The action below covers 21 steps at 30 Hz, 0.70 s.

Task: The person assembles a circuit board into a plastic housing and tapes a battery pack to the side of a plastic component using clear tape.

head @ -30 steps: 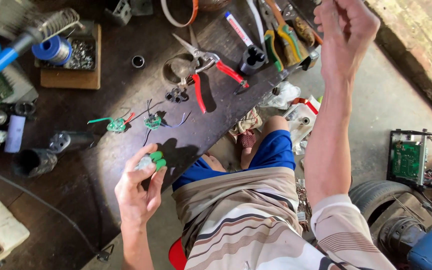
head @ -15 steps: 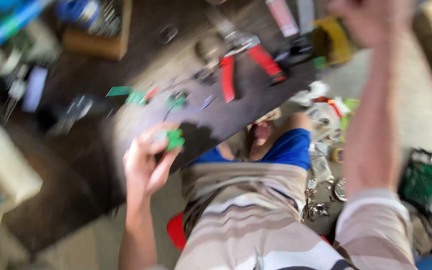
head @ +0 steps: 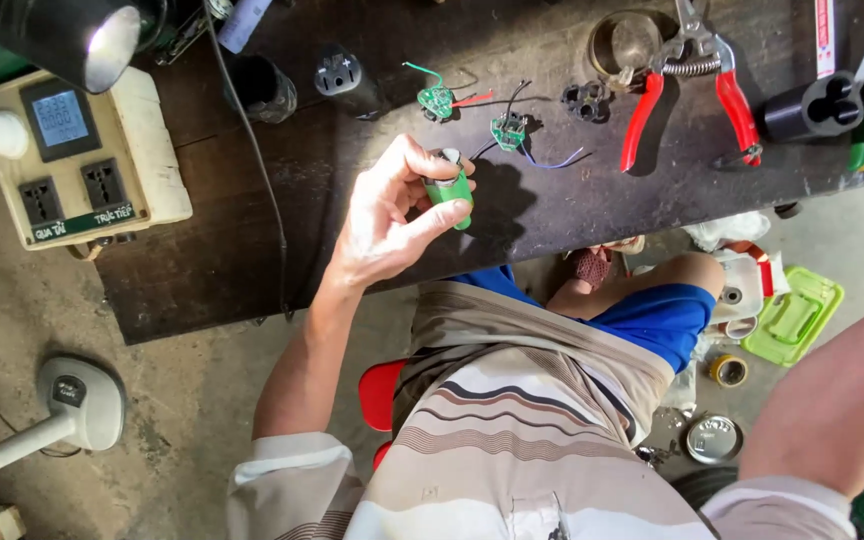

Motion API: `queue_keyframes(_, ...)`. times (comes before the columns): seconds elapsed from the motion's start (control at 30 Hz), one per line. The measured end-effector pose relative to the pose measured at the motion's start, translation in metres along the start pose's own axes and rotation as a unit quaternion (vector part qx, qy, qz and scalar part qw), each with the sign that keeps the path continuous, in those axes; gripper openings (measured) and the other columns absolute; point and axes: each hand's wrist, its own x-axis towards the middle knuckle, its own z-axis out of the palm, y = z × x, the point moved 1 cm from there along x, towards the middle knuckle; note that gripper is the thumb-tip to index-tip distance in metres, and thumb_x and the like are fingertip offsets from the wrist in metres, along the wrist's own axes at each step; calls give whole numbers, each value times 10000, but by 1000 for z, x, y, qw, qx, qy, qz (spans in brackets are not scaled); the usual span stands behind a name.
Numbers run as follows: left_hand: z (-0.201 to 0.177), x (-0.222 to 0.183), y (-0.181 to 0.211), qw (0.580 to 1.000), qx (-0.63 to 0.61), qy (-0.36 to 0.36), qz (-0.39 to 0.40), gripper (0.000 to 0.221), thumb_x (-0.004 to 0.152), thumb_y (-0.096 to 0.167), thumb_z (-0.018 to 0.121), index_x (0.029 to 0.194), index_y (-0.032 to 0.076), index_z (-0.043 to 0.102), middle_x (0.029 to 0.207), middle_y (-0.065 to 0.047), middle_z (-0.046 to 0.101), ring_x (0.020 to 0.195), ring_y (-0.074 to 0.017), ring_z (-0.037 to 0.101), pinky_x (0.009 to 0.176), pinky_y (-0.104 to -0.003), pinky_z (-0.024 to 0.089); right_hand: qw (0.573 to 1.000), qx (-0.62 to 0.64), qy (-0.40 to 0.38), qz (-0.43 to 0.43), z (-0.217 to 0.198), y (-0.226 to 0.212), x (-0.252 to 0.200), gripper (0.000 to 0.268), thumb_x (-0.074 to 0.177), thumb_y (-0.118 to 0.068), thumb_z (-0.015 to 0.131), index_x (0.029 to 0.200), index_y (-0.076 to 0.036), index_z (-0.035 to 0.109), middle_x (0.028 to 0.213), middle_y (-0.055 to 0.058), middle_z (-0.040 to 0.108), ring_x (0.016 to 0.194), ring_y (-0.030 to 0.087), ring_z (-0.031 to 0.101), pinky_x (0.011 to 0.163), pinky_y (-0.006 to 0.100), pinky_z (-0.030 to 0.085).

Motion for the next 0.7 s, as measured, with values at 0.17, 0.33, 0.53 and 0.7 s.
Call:
queue_keyframes(0.17,-3,-1,-5,992,-95,-23,-84,286,944,69,753,1140,72,545,1183,-206,671,1043,-333,752,862,-379,675,943,69,107,-307,15,-389,43,482,1182,-135,353,825,123,550,961,378,672,1058,582,710,1018,669,540)
queue_keyframes(0.33,-5,0,-4,992,-98,-29,-79,277,954,110,748,1142,63,550,1168,-193,673,993,-253,724,797,-341,659,949,-2,15,-314,73,-455,44,334,1117,-120,754,1435,-44,687,1068,128,708,836,246,630,728,373,532)
queue_keyframes(0.53,-7,1,-9,995,-69,-48,-56,287,971,121,743,1169,62,544,1097,-100,627,929,-141,653,781,-277,623,960,-25,-42,-275,83,-483,55,282,1108,-189,726,1366,-78,755,983,38,703,824,241,646,680,348,487)
queue_keyframes(0.7,-8,0,-8,997,-37,-60,-21,281,983,102,743,1191,54,561,1039,-54,564,815,-133,647,683,-224,562,964,-25,-67,-256,81,-491,56,273,1121,-175,668,1360,-85,762,963,39,690,808,242,632,669,352,466)
